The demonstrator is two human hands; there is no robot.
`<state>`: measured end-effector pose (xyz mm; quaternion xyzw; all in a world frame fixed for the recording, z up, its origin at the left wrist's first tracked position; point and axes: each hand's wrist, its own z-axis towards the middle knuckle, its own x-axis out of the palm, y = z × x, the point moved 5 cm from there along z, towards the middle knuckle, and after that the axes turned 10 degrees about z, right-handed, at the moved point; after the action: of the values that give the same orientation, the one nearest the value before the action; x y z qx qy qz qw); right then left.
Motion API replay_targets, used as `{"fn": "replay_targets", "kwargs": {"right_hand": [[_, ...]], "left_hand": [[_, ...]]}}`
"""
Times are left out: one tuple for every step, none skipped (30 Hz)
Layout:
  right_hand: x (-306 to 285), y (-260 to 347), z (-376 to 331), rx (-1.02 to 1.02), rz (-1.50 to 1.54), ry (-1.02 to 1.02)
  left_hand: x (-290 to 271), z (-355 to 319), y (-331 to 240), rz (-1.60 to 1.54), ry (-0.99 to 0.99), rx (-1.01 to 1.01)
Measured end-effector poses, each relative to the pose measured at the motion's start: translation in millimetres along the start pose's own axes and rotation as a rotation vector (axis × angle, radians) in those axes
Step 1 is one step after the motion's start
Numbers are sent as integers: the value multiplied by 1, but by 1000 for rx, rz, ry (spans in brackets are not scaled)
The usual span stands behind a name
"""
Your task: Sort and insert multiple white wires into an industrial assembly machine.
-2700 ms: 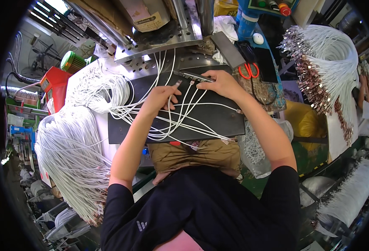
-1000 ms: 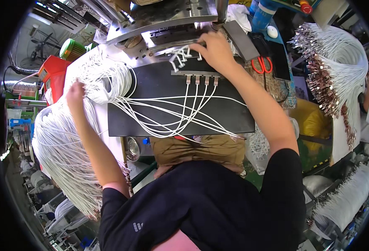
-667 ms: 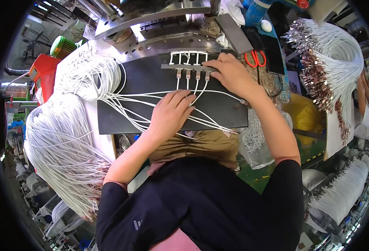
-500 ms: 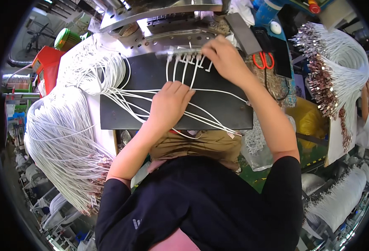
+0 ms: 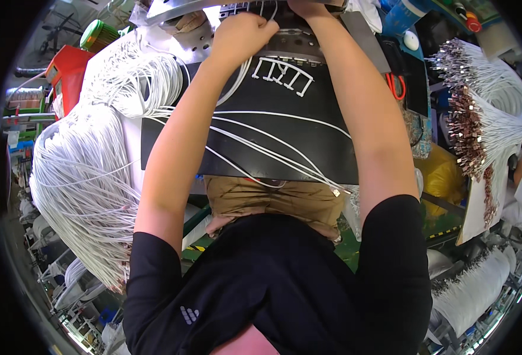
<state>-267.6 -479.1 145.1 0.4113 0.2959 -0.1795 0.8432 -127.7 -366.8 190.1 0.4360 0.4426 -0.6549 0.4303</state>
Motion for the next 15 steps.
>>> {"fn": "replay_targets", "kwargs": {"right_hand": [[-4, 1, 0, 8, -9, 22], [-7, 4, 0, 14, -14, 45], [-9, 7, -1, 21, -21, 68], [-9, 15, -1, 24, -22, 91], [-9, 23, -4, 28, -22, 113], [-6, 43, -19, -186, -185, 48], [-2, 73, -38, -397, -346, -18], [4, 85, -42, -397, -342, -16], [6, 98, -46, -443, -356, -77], [6, 105, -50, -487, -374, -140], [4, 110, -53, -531, -391, -203], [4, 107, -52, -530, -393, -204], [5, 97, -45, -378, -341, -114], [7, 86, -39, -227, -288, -26], [10, 77, -37, -77, -233, 62]], "left_hand": [[0, 4, 3, -86, 65, -37], [2, 8, 8, -170, 130, -77], [5, 10, 12, -174, 128, -75], [6, 10, 20, -96, -23, -53], [7, 7, 28, -17, -173, -30], [10, 4, 35, 62, -321, -8], [19, 3, 44, 63, -319, -10], [24, -2, 50, 140, -433, 45], [28, -7, 52, 216, -546, 102], [28, -10, 49, 288, -660, 163], [31, -7, 49, 287, -659, 163], [33, 0, 48, 291, -595, 136], [35, 6, 47, 297, -530, 109], [37, 9, 46, 303, -467, 82], [36, 8, 44, 304, -468, 83]]}}
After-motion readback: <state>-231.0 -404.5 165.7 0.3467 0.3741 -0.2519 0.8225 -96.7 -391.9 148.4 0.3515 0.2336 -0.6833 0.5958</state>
